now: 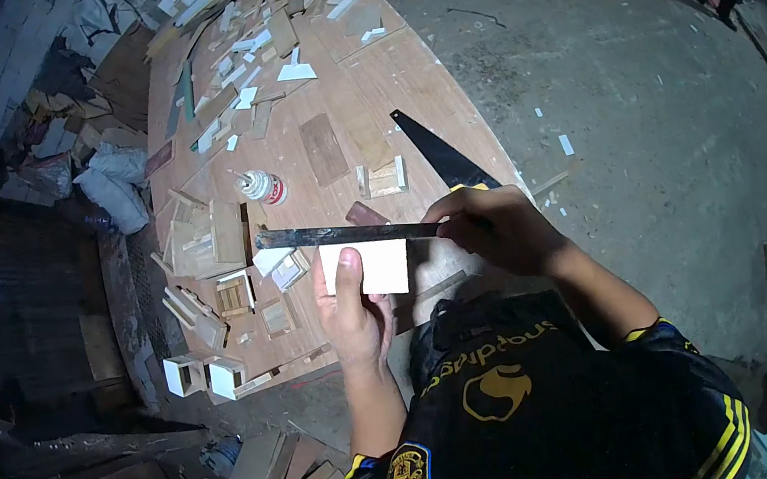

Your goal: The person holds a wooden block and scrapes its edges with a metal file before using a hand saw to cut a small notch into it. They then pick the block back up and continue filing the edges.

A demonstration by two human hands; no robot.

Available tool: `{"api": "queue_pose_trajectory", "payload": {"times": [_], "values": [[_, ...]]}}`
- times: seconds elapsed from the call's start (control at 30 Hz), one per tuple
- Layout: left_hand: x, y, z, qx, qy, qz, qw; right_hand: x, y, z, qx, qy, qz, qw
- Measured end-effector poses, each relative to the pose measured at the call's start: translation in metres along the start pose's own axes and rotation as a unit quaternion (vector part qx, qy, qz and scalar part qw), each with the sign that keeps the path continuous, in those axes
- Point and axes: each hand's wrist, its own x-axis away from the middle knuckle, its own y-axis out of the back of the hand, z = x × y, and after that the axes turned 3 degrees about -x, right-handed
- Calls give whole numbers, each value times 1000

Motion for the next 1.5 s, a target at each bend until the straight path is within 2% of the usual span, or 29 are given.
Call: {"api": "queue_pose_trajectory", "payload": {"times": [0.07, 0.1, 0.17, 0.27, 0.57, 0.67, 0.8, 0.87, 1.0, 1.07, 1.17, 1.27, 1.5], "values": [[0, 4, 2, 32, -36, 9, 999, -1, -3, -1, -15, -2, -8, 1000], [0, 1, 1, 32, -37, 7, 999, -1, -5, -5, 25, 8, -15, 1000], [1, -7, -2, 1, -49, -71, 996, -2, -7, -5, 65, 20, -20, 997], [2, 0, -2, -5, -59, -38, 998, -3, -9, 0, 69, 6, -30, 997], [3, 9, 2, -87, -90, -69, 990, -1, -13, 2, 65, -1, -7, 998], [2, 7, 3, -77, -83, -97, 989, -1, -14, 3, 63, 13, -17, 998], [3, 10, 6, -84, -101, -69, 989, 1, -17, 0, 67, 24, -18, 997], [3, 8, 7, -102, -112, -111, 982, 3, -19, -1, 77, 21, -16, 997], [1, 0, 8, -92, -127, -121, 980, 7, -21, -4, 107, 29, -16, 994], [0, -6, 7, -44, -126, -144, 981, 8, -19, -5, 129, 43, -15, 991], [0, 2, 11, -59, -135, -109, 983, 11, -17, -5, 151, 53, 14, 987], [0, -1, 13, -100, -140, -139, 975, 14, -20, -9, 129, 71, -16, 989], [1, -6, 10, -82, -132, -139, 978, 14, -33, -12, 93, 75, -60, 991]]}}
